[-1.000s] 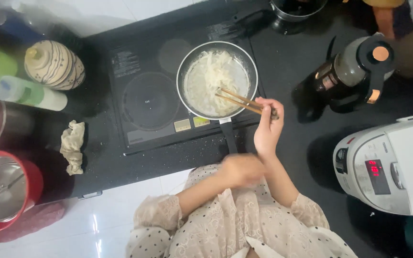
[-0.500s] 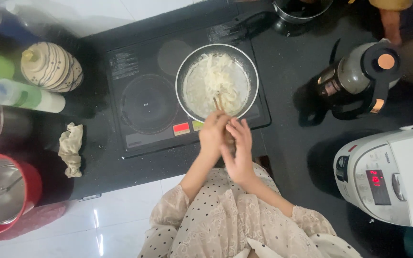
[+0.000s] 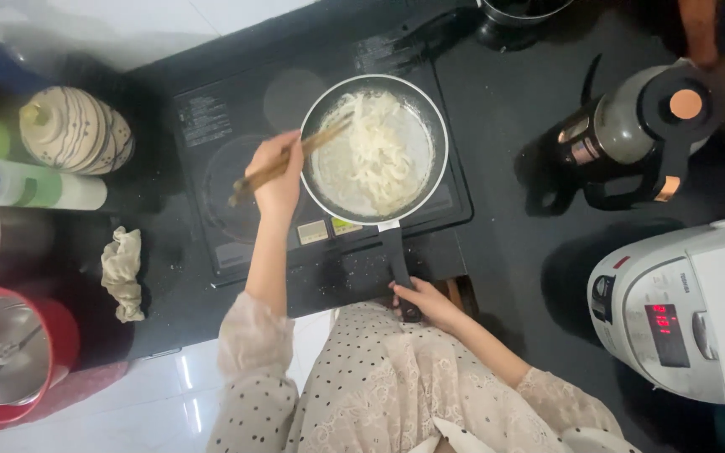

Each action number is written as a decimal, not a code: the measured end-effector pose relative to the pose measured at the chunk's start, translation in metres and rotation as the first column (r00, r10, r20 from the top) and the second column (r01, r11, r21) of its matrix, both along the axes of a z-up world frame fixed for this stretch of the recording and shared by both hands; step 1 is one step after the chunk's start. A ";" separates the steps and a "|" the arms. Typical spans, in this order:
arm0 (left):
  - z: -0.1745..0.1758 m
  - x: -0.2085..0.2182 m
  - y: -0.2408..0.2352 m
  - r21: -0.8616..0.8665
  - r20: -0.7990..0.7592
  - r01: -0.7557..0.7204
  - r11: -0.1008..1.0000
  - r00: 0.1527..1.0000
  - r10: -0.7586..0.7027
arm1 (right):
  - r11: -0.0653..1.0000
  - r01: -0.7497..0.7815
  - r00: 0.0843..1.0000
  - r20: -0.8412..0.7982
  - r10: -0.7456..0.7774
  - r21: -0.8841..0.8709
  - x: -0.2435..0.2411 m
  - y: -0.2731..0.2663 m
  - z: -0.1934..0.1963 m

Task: Stirring noodles in a pan on an induction stove using wooden chopsticks to ensure even cooking.

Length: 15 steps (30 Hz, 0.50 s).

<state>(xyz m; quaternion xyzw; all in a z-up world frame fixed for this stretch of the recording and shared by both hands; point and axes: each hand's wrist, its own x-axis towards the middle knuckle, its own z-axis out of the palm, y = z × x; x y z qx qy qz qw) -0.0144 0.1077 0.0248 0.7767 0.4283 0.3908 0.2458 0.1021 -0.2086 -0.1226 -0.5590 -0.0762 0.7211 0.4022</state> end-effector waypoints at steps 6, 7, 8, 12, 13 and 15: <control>-0.065 0.033 0.035 -0.060 -0.009 -0.059 0.996 0.998 0.059 | 0.996 -0.069 0.993 -0.100 0.063 -0.053 -0.007 0.007 0.016; -0.067 0.037 0.031 -0.062 -0.010 -0.054 0.997 0.999 0.054 | 0.996 -0.064 0.993 -0.101 0.058 -0.056 -0.007 0.007 0.015; -0.070 0.040 0.027 -0.119 -0.013 -0.057 0.991 0.998 0.056 | 0.997 -0.075 0.991 -0.114 0.071 -0.031 -0.006 0.007 0.014; -0.127 0.046 0.034 -0.156 -0.089 0.024 0.987 0.995 -0.038 | 0.996 -0.090 0.986 -0.141 0.093 0.028 -0.004 0.009 0.026; -0.156 0.044 0.031 -0.156 -0.090 0.016 0.988 0.995 -0.030 | 0.995 -0.098 0.985 -0.142 0.101 0.029 -0.004 0.009 0.027; -0.216 0.043 0.024 -0.128 -0.136 0.133 0.983 0.979 -0.150 | 0.995 -0.104 0.983 -0.155 0.102 -0.008 -0.004 0.008 0.029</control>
